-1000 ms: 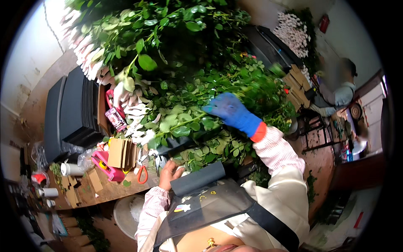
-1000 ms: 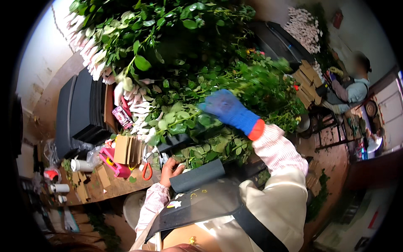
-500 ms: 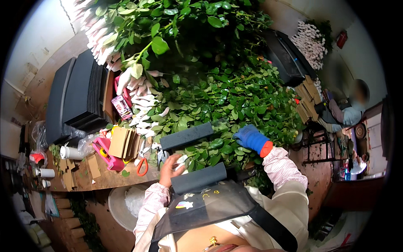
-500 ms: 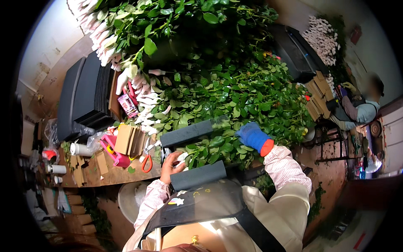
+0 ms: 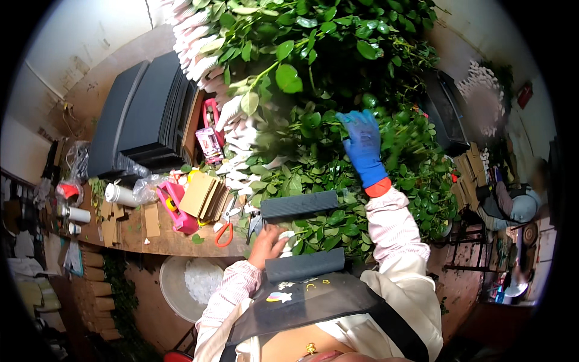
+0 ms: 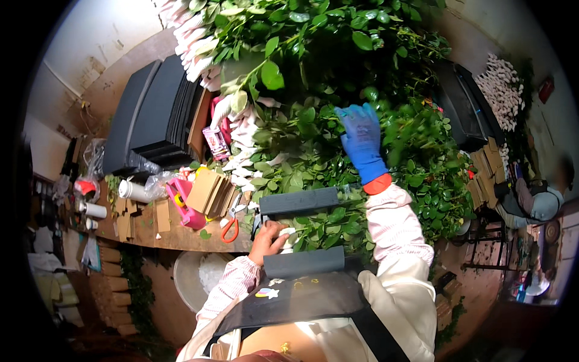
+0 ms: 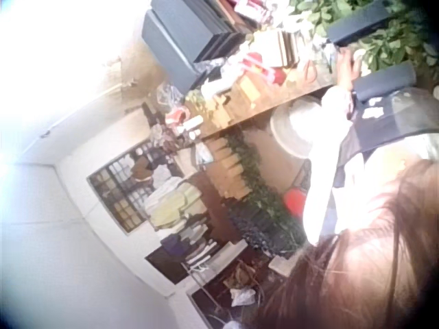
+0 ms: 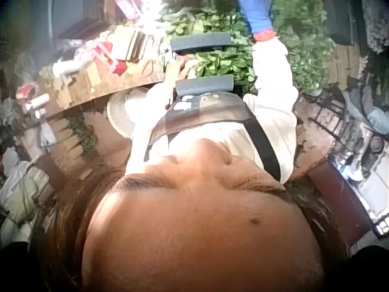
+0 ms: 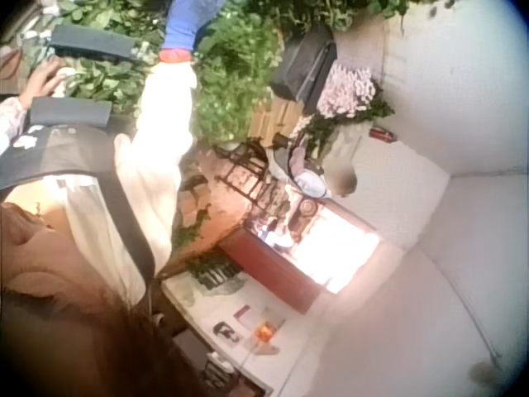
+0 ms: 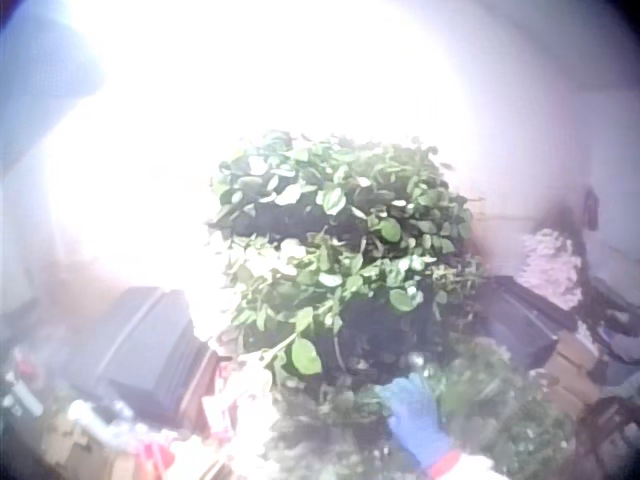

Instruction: The person arranges white flowers and green leaves into a black tray. They pick up flowers and leaves, place them into the tray, and adjust their positions. The person also handles cardboard pieces and a stapler, likely for packaging.

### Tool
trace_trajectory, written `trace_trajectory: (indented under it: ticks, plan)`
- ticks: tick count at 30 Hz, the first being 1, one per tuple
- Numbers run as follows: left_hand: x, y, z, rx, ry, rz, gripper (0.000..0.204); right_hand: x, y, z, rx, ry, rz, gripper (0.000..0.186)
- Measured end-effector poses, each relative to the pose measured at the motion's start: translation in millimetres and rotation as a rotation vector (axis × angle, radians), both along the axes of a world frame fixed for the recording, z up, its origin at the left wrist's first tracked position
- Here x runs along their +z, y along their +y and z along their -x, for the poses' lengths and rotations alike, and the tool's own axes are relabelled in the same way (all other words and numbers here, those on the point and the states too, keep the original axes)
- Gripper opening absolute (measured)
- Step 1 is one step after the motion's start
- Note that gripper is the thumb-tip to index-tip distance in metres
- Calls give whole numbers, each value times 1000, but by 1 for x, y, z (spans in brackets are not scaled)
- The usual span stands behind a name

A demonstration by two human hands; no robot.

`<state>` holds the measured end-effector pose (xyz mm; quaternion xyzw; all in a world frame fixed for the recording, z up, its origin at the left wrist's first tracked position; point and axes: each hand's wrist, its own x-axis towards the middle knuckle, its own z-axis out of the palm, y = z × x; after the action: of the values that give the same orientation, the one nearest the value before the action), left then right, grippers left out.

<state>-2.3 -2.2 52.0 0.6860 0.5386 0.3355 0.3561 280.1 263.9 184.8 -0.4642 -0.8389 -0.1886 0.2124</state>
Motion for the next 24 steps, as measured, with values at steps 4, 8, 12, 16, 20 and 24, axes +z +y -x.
trace_trajectory:
  ticks: [4, 8, 12, 16, 20, 24]
  plan:
    - [-1, 3, -10, 31, -30, -46, 28, -10, 10, -48, -81, -32, 312, 50]
    - [-10, 4, -6, 15, -45, -61, 30, 47, -2, -50, 49, 34, -81, 60]
    - [-12, 6, -2, -5, -21, -87, 30, 78, 37, -37, 105, -79, -227, 59]
    - [-1, 10, -5, -23, -15, -37, 29, 39, 75, -13, -369, -224, -56, 35]
    - [-14, 4, -2, 33, -40, -9, 29, -18, 27, 34, -204, -480, 774, 27]
    - [-8, 6, -7, 17, -83, 23, 29, -54, 12, 14, -159, -336, 719, 31]
